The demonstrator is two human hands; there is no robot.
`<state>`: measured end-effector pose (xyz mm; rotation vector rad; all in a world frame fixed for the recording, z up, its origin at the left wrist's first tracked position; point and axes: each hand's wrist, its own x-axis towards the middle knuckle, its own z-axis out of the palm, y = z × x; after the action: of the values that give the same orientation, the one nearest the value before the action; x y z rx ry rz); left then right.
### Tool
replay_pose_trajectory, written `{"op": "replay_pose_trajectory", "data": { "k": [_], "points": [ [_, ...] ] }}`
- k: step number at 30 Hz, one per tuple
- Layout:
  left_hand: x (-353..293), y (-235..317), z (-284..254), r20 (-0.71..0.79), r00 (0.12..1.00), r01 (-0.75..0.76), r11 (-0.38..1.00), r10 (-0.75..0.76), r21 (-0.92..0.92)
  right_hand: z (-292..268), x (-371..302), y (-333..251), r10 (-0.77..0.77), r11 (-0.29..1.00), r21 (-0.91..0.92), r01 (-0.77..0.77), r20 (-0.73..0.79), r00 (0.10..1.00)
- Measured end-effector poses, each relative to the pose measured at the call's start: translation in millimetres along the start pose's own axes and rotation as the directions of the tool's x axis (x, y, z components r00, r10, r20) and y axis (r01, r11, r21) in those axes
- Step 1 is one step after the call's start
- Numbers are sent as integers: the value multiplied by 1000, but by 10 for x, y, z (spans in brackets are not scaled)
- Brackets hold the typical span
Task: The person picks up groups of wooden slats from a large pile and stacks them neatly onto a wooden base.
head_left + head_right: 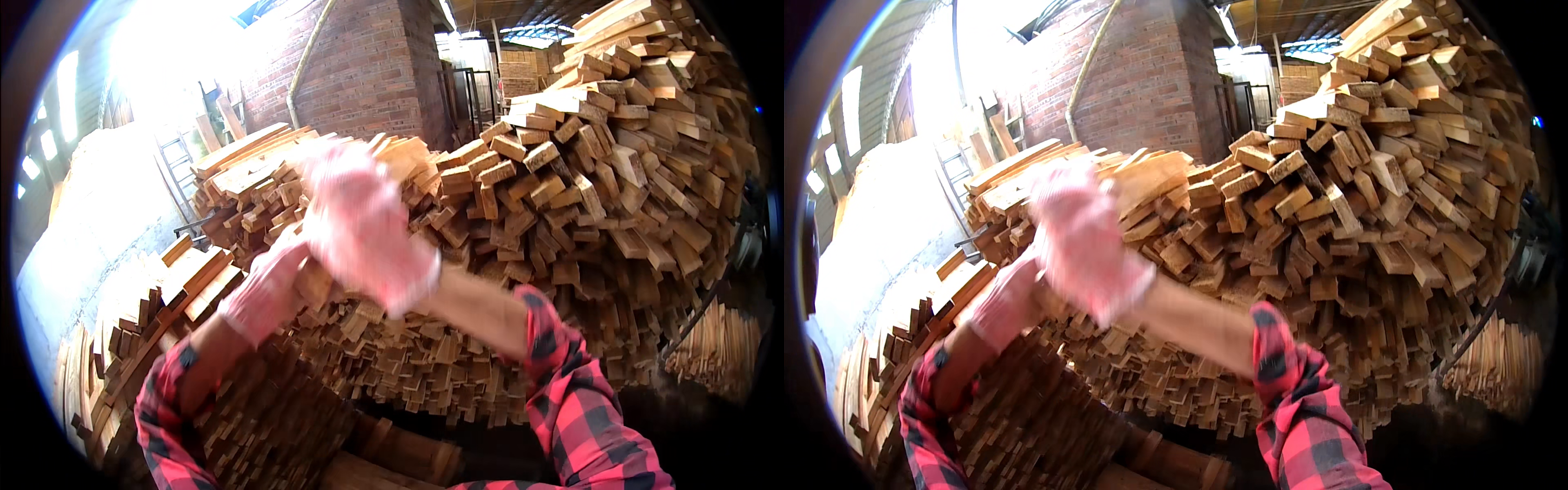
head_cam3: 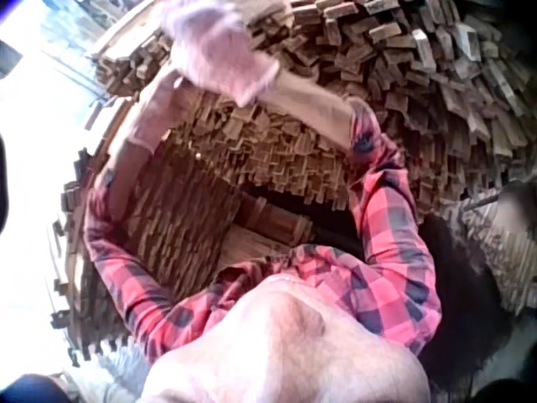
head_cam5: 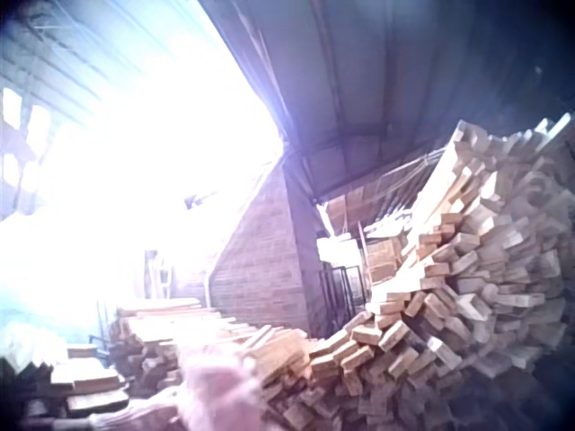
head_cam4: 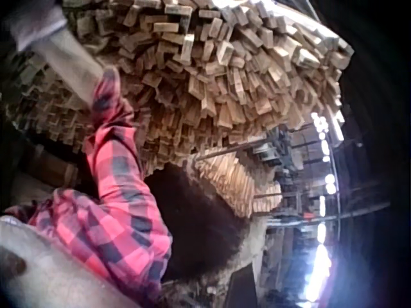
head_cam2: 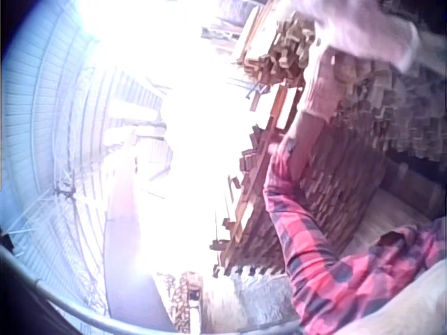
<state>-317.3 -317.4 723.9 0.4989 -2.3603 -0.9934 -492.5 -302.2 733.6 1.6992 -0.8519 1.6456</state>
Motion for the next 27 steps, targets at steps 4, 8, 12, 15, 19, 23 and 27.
{"op": "replay_pose_trajectory", "data": {
  "k": [4,8,12,15,19,23,27],
  "points": [
    [-563,-72,605,28,982,134,587,-187,-798,-744,-493,-815,199,944,225,-242,195,960],
    [-694,-436,897,54,962,97,152,-269,-984,-970,-1064,-563,402,898,85,-431,238,884],
    [-52,-337,1022,360,882,461,396,-304,-794,-1321,-1226,131,689,652,-14,-758,428,585],
    [350,-1071,944,108,927,280,468,-359,-838,-1025,-1248,-79,739,-122,207,-971,671,50],
    [566,-1272,1375,26,894,243,435,-448,-867,-1064,-1983,-18,740,186,177,-966,621,257],
    [-231,-1890,1824,85,906,271,413,-415,-870,-1301,-2554,-68,617,-150,98,-984,787,-16],
    [-283,-1860,2055,15,851,277,425,-525,-862,-1116,-3322,-217,796,-113,119,-986,605,-18]
  ]
}}
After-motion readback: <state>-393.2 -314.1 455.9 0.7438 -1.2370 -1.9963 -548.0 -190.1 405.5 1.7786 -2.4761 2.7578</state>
